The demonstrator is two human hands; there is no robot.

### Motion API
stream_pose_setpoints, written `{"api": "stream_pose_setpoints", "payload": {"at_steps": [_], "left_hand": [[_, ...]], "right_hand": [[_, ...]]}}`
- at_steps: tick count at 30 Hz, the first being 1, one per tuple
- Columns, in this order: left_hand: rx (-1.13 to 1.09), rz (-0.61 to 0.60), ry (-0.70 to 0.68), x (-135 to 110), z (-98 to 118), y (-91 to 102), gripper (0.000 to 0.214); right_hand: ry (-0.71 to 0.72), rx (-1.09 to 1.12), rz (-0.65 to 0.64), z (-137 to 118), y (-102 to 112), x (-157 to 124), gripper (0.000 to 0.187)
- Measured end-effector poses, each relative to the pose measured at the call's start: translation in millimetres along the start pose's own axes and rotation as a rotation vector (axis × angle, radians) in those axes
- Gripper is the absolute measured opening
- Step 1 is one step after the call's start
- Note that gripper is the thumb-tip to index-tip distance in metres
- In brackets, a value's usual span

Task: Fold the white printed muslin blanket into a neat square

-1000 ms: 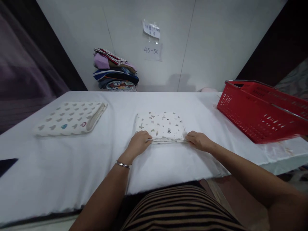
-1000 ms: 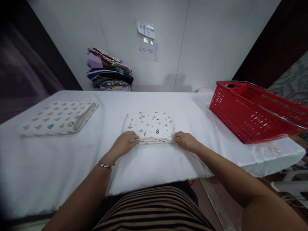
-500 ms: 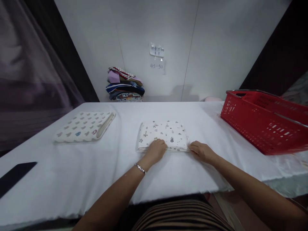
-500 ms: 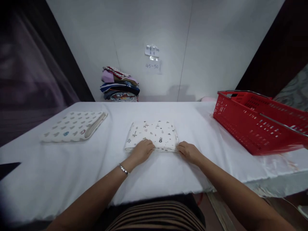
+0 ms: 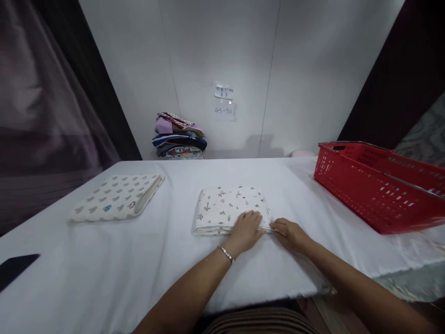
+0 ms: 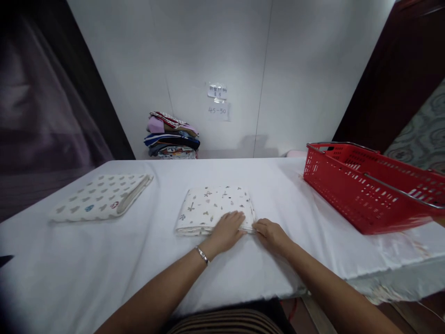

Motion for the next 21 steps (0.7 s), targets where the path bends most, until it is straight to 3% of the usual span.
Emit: {"api": "stream_pose_setpoints", "payload": {"at_steps": [3,7,10,14,17,21], "left_hand": [[0.067,-0.024,-0.028,-6,5,-19.9,0.057],[0.065,-0.011,-0.020,-11,3,-25.8,0.058],[0.061,-0.014,-0.014,-10,2,-23.4,0.059],[0.034,-0.018,-0.023,-10,2,-21.3,0.060],[0.008,-0.009,-0.027,-10,1,-22.4,0.062],[-0.011,-0.014,-0.018,-9,1,-25.8,0.063]], "right_hand": [[-0.097,0.253,-0.002,8,7,4,0.021],[-0.307,0.406,0.178,32,16,32,0.021],[-0.455,0.372,0.268,49,10,63,0.023],[-0.603,0.175,0.246,61,-2,98,0.025],[-0.702,0.029,0.191,64,-8,109,0.027],[-0.756,-0.001,0.167,66,-14,112,0.028]]}}
Point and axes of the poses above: each hand's wrist, its own x-axis towards the middle knuckle, its own y-axis out of the back of the hand, z = x × y, the point moved 4 cm from there along x, towards the middle knuckle, and after that the axes turned 4 degrees about y, right-handed, at the moved point
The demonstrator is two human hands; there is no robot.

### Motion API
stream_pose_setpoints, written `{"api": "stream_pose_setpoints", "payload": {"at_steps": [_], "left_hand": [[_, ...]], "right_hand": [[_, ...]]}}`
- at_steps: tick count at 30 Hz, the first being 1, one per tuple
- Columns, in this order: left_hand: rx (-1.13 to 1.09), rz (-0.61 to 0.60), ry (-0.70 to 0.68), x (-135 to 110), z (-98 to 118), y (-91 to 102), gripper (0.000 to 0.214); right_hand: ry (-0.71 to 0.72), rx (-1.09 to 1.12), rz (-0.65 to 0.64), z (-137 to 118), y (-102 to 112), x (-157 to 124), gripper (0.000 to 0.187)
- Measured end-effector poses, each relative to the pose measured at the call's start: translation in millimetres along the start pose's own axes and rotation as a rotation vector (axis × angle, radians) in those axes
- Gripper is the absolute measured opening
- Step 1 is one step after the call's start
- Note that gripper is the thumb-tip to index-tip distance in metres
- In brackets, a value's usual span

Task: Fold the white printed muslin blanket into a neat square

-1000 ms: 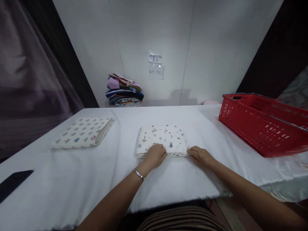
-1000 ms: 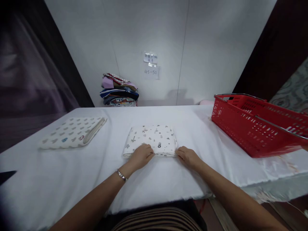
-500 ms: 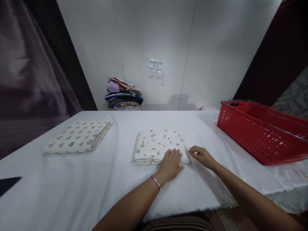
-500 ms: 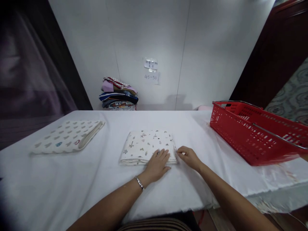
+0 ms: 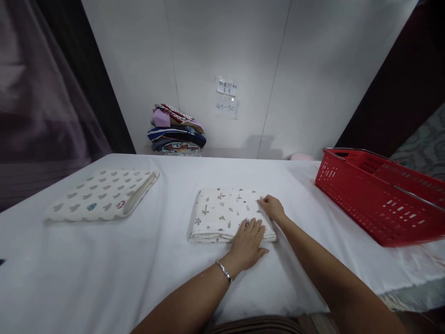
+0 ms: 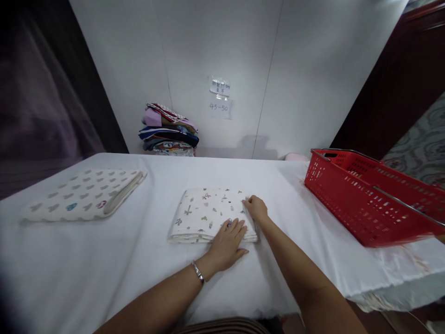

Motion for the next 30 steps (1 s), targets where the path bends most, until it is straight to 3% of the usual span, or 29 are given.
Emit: {"api": "stream_pose_setpoints", "payload": {"at_steps": [7,16,24,30], "left_hand": [[-0.013,0.022,0.008,0,0,-2.7,0.064],[-0.008,0.021,0.008,-2,1,-4.5,0.065],[-0.018,-0.024,0.010,-3,3,3.1,0.062],[-0.023,-0.015,0.003,-4,4,4.0,0.055]], "right_hand": [[0.005,0.223,0.146,20,-6,8,0.028],[-0.005,0.267,0.074,22,-15,17,0.035],[-0.060,0.250,0.082,15,-16,47,0.030],[-0.087,0.353,0.122,18,-16,49,0.028]]}}
Point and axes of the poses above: each hand's wrist, its own x-axis towards the middle knuckle, its own y-axis out of the back of the hand, z = x × y, the point moved 4 cm from there along x, towards the middle knuckle, and after that the axes turned 4 degrees about y, right-handed, at the moved point
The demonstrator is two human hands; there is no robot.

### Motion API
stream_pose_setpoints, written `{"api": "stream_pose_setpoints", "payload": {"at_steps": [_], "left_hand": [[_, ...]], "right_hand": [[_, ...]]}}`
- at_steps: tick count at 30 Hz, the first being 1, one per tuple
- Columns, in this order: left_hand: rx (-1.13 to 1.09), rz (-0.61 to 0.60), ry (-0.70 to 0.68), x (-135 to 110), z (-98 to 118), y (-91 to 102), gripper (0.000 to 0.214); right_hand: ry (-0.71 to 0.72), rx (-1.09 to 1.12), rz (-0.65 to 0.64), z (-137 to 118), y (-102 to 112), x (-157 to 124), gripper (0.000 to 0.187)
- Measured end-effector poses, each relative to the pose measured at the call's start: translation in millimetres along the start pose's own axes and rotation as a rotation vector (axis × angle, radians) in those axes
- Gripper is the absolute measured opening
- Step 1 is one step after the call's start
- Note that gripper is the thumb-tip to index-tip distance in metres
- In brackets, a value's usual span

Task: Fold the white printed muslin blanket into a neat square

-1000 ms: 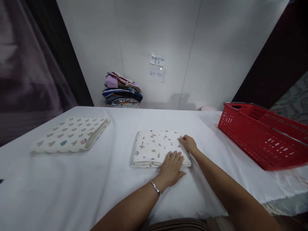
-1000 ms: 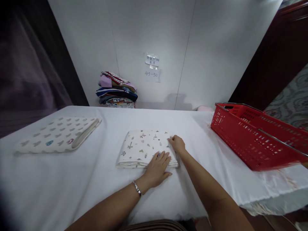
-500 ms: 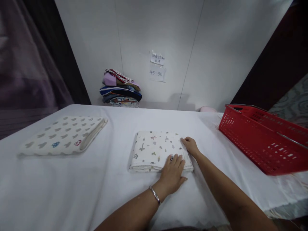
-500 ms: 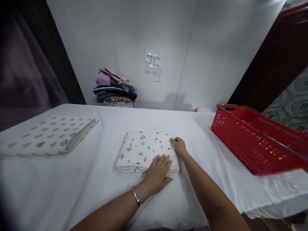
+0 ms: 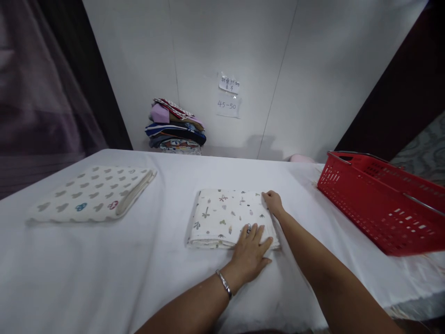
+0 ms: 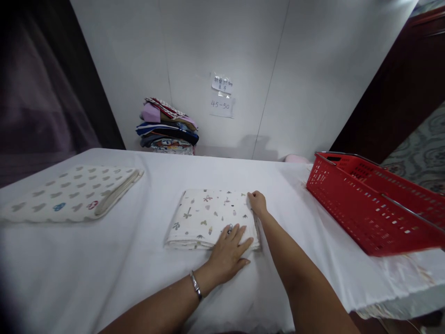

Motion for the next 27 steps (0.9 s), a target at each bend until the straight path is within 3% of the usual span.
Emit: {"api": "stream_pose_setpoints", "payload": {"at_steps": [7,14,17,22,27], "left_hand": [[0.048,0.013,-0.013,-1,0,1.7,0.054],[0.055,0.014,-0.015,1,0,-1.1,0.053],[0.059,0.008,-0.021,1,0,-3.4,0.053],[0.071,0.018,-0.032,2,0,-4.4,0.055],[0.074,0.027,-0.044,2,0,-4.9,0.054]], "right_hand": [[-0.148,0.211,-0.090,7,5,-16,0.041],[-0.245,0.320,-0.220,15,29,-61,0.041],[-0.232,0.339,-0.273,16,35,-77,0.042],[-0.155,0.284,-0.254,14,42,-89,0.043],[-0.093,0.128,-0.269,13,41,-92,0.044]]}}
Point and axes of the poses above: each hand's wrist, its own x-axis towards the middle knuckle, its own y-axis out of the back of the hand, z = x × y, the point moved 4 cm from there along x, towards the middle knuckle, and after that the axes turned 4 degrees about y, right-handed, at the moved point
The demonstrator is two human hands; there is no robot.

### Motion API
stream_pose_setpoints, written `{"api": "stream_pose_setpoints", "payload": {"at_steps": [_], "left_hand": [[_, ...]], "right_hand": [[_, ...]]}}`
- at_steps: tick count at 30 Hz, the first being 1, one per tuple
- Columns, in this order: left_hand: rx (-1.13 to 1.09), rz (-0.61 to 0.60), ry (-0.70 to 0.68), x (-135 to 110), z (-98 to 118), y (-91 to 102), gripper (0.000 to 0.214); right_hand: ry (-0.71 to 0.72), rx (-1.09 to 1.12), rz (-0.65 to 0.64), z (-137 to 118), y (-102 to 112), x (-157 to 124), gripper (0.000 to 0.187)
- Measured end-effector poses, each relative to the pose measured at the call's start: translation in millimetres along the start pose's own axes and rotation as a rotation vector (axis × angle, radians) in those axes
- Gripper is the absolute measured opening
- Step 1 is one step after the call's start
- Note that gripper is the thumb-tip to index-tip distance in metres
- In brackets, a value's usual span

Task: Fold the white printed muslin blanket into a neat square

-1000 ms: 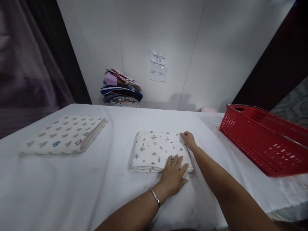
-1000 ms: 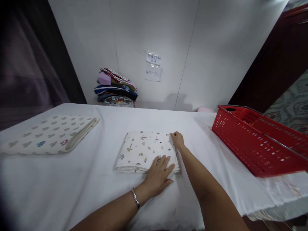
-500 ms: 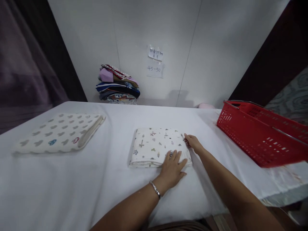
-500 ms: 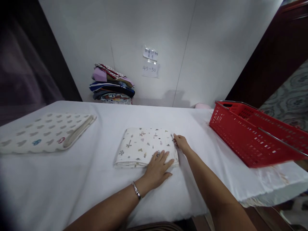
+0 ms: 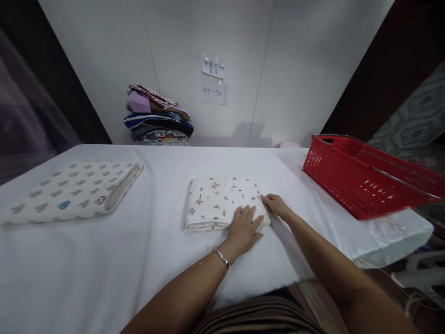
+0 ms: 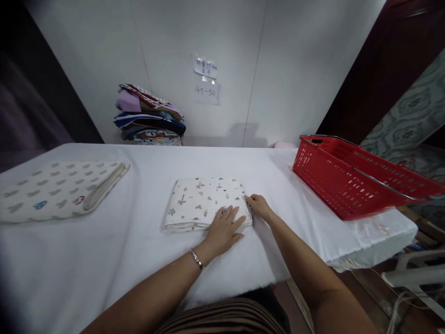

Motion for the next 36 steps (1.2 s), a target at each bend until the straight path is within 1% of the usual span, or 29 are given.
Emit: {"api": "stream_pose_setpoints", "payload": {"at_steps": [3,6,10,13,16,20,22,24,26,30,33,36], "left_hand": [[0.002,0.009,-0.001,0,0,-1.2,0.054],[0.003,0.015,-0.004,-1,-1,-2.1,0.055],[0.000,0.015,-0.008,-1,0,-1.7,0.053],[0.002,0.012,0.001,0,0,-1.1,0.053],[0.003,0.006,0.006,0,0,-1.6,0.054],[0.000,0.010,0.002,0,0,-2.6,0.054],[-0.003,0.012,-0.004,0,-1,-2.6,0.055],[-0.003,0.010,-0.010,0,0,-2.1,0.055],[-0.003,0.000,-0.013,0,0,-1.5,0.055],[-0.009,-0.015,-0.016,0,1,-0.4,0.053],[-0.011,-0.019,-0.016,0,1,0.0,0.054],[-0.008,-0.020,-0.014,0,1,-0.3,0.053]], "right_hand": [[0.046,-0.094,-0.002,-1,-2,0,0.041],[0.086,-0.119,0.016,-4,-3,0,0.037],[0.104,-0.069,0.070,-8,-1,-2,0.034],[0.086,-0.035,0.093,-7,0,-3,0.038],[0.072,-0.047,0.067,-5,-2,-1,0.041],[0.054,-0.072,-0.005,-3,-6,4,0.038],[0.071,-0.013,-0.004,-5,-5,4,0.038],[0.092,0.061,0.032,-6,-2,2,0.039],[0.067,0.107,0.057,-5,-1,-1,0.040],[-0.038,0.138,0.035,3,-3,-6,0.042],[-0.049,0.096,0.007,3,-2,-9,0.043],[-0.063,0.043,-0.055,2,0,-11,0.042]]}}
Point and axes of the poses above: each hand's wrist, its own x-axis towards the middle knuckle, its own y-axis out of the back of the hand, z = x × y, the point moved 4 cm from there along x, towards the middle knuckle, and after that the axes turned 4 degrees about y, right-handed, at the moved point
